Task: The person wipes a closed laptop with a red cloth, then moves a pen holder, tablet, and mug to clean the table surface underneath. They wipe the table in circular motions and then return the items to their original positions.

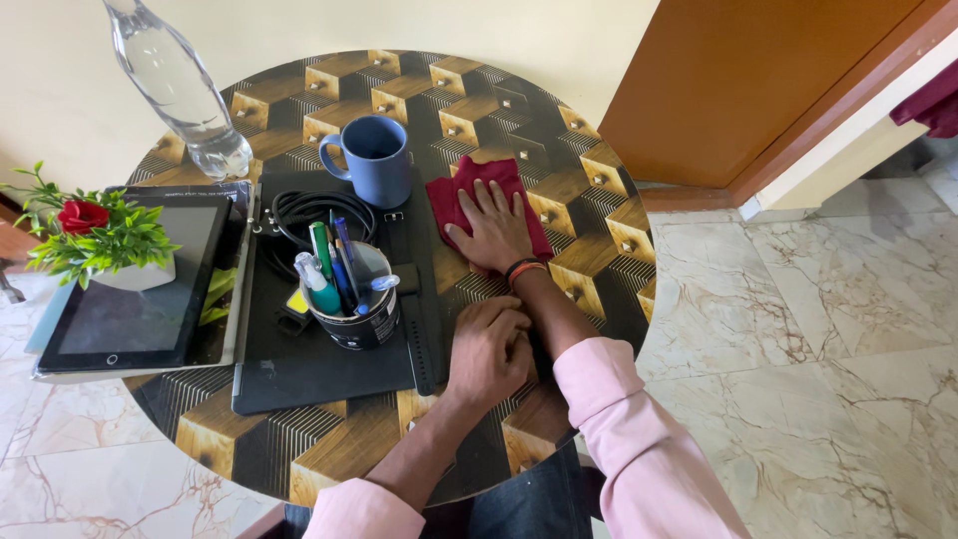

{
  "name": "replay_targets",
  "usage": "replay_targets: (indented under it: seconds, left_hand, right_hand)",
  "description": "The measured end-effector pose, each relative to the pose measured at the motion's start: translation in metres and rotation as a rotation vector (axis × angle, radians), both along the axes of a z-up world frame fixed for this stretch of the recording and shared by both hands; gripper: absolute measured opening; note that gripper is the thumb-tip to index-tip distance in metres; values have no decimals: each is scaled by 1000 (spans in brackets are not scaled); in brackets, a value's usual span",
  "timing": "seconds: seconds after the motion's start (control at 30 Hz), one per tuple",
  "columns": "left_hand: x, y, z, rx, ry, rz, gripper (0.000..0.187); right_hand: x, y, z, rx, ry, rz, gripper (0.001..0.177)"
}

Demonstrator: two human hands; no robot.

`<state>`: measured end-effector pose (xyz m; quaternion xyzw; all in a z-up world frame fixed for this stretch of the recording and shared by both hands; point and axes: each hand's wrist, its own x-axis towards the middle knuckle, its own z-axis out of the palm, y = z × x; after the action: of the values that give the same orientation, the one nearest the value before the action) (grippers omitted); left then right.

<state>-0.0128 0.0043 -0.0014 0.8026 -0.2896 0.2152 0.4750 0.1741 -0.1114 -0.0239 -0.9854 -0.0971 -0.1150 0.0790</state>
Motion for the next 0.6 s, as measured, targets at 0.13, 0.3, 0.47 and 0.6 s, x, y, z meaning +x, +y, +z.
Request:
replay_targets:
  seconds: [0.13,0.3,0.47,0.6]
  left_hand:
    - [-7,5,10,-75,-79,-61,20]
    - [-24,14,29,-4,-61,-166,21]
    - [-44,59,58,106,-214,-327,27]
    - [-50,119,87,141,-251,-210,15]
  right_hand:
    - [-16,1,-1,11,-30,34,74]
    - [-59,3,-6,29,-70,110,65]
    - [-126,1,2,180,-90,249,45]
    - [-151,-26,51,1175,402,304,43]
